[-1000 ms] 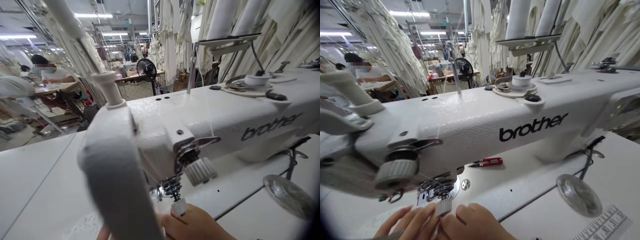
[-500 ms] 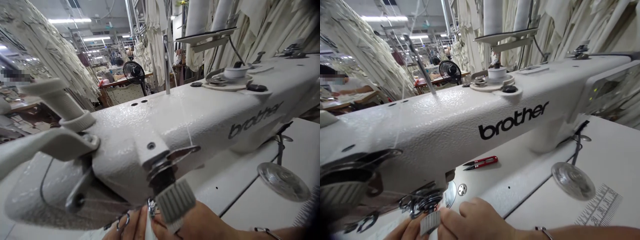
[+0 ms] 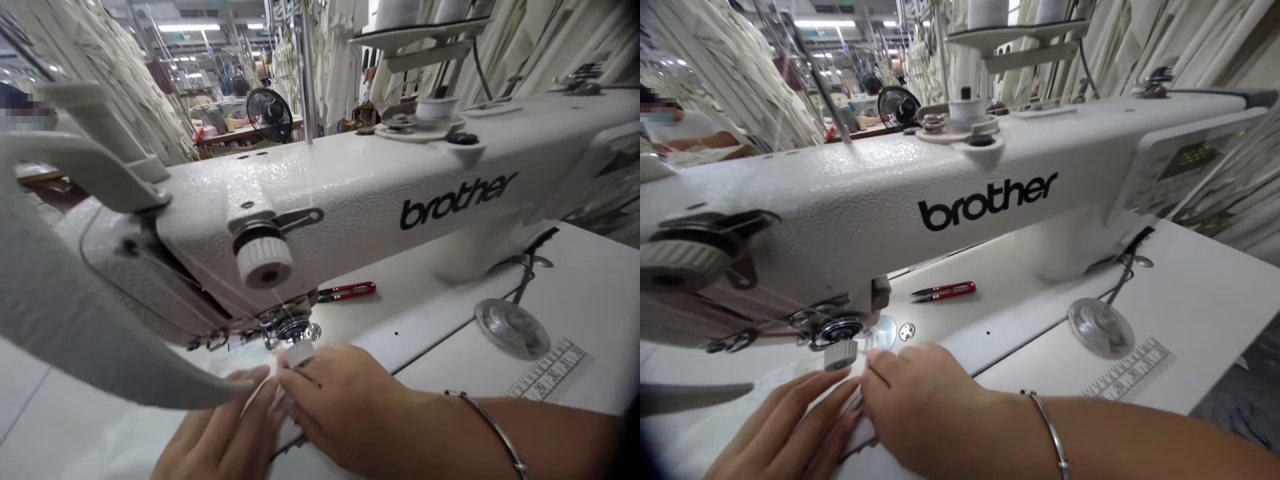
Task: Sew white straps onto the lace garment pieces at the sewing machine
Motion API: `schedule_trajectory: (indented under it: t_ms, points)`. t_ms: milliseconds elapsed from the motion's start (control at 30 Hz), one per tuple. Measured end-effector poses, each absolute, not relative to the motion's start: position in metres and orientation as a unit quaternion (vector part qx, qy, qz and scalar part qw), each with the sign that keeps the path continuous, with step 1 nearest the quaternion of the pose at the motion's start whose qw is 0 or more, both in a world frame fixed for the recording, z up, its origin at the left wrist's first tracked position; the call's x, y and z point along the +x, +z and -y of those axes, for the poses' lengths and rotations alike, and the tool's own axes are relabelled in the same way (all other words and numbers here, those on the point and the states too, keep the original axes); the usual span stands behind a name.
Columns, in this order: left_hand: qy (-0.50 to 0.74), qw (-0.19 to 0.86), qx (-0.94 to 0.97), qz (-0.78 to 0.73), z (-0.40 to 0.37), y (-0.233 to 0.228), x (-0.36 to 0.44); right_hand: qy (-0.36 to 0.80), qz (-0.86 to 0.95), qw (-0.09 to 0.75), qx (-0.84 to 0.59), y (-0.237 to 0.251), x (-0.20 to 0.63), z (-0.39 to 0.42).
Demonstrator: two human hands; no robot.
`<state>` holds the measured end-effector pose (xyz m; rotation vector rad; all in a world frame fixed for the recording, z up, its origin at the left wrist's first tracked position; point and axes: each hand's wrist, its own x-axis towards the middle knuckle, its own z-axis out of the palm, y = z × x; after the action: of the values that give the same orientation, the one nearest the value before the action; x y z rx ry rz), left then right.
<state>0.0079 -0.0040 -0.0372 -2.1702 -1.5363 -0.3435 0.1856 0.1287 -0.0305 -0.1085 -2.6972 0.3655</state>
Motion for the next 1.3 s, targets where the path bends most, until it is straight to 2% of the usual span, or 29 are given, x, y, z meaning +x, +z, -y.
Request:
schedule_trajectory:
  t_ms: [200,333,467,567,667,767,867,1000,1167,1300]
  points:
    - [-0.087,0.064,-0.775,0.622,-0.005,-0.005,0.009,0.242,0.95,0.171,-0.098,-0.019,0.195,-0.146]
    - [-0.103,-0.072,-0.775,0.619,-0.016,0.005,-0.001,0.327,0.927,0.163,-0.091,-0.023,0.196,-0.155]
    - [-0.104,-0.051,-0.766,0.632,-0.013,-0.002,0.006,0.334,0.923,0.165,-0.098,-0.025,0.193,-0.153]
    - [-0.104,-0.02,-0.778,0.619,-0.01,-0.007,0.015,0.29,0.941,0.144,-0.1,-0.021,0.189,-0.15]
    - [-0.117,-0.032,-0.781,0.613,-0.01,-0.005,0.018,0.246,0.954,0.126,-0.118,-0.016,0.186,-0.146]
    - [-0.127,-0.055,-0.771,0.622,-0.012,0.0,0.02,0.274,0.944,0.126,-0.132,-0.014,0.185,-0.145]
    - [-0.132,-0.034,-0.76,0.635,-0.012,0.0,0.024,0.323,0.926,0.133,-0.144,-0.014,0.186,-0.145]
    - [-0.081,0.031,-0.764,0.64,-0.011,0.0,0.025,0.308,0.935,0.12,-0.129,-0.015,0.189,-0.145]
    - [-0.078,-0.012,-0.785,0.615,-0.004,0.006,0.017,0.282,0.948,0.094,-0.117,-0.015,0.188,-0.145]
    - [-0.097,-0.009,-0.776,0.623,-0.001,0.003,0.015,0.298,0.938,0.115,-0.131,-0.013,0.187,-0.143]
